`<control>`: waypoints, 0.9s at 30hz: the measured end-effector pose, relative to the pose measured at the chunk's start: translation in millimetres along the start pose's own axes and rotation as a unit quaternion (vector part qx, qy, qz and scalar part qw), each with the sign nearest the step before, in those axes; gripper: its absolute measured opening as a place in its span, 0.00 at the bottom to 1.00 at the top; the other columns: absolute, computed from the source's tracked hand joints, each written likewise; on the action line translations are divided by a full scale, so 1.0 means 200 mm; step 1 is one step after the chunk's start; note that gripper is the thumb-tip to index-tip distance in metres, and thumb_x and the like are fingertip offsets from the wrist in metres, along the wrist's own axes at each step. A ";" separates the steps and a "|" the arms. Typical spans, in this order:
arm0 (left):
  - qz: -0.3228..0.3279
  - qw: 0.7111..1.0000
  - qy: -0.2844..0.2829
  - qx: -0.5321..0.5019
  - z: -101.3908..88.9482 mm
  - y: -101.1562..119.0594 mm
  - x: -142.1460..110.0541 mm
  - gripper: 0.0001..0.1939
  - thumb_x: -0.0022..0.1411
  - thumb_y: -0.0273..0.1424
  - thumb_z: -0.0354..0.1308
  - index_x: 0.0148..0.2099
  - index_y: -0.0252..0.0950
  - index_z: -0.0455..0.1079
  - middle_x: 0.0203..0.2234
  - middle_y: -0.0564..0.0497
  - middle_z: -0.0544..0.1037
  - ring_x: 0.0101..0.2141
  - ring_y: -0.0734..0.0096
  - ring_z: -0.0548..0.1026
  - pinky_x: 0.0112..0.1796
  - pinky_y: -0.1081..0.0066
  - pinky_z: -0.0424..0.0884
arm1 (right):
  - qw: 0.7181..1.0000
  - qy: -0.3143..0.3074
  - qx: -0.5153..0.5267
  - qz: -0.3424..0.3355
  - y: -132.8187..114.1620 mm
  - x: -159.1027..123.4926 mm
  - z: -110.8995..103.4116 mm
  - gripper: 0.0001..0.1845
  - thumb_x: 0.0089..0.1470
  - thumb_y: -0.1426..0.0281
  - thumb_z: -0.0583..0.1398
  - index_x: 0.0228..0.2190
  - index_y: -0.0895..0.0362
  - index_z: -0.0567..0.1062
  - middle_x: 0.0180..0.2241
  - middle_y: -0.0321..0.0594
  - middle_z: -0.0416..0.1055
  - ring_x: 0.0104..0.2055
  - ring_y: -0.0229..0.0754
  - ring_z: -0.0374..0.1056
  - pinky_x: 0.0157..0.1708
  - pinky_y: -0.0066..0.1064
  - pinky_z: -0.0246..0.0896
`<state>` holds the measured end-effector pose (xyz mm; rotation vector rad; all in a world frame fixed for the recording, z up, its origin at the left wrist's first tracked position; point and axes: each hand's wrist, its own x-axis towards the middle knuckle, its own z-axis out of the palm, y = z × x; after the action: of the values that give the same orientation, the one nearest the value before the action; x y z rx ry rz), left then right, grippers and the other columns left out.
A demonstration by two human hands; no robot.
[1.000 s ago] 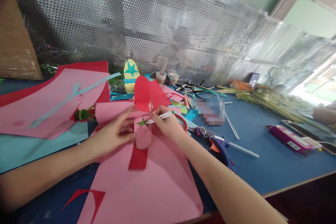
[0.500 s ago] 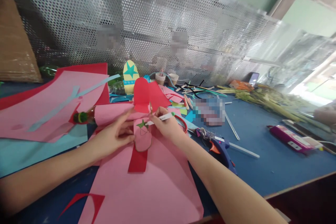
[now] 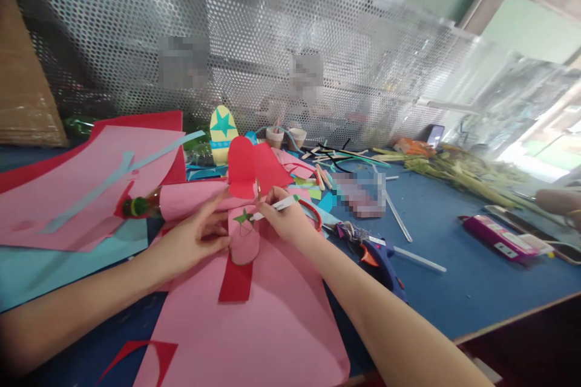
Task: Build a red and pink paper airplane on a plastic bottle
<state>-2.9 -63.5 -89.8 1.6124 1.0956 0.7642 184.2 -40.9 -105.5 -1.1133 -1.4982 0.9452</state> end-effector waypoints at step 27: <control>0.009 0.999 -0.022 -0.031 0.00 0.01 0.00 0.41 0.54 0.23 0.53 0.67 0.38 0.42 0.44 0.45 0.78 0.40 0.64 0.77 0.40 0.65 0.72 | 1.000 -0.009 -0.017 -0.004 0.00 0.00 -0.01 0.15 0.47 0.63 0.60 0.19 0.53 0.59 0.12 0.25 0.56 0.16 0.33 0.50 0.20 0.28 0.44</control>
<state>-3.0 -64.1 -87.7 1.5819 1.0175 0.7635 185.9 -41.0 -105.8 -1.1247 -1.5369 0.9302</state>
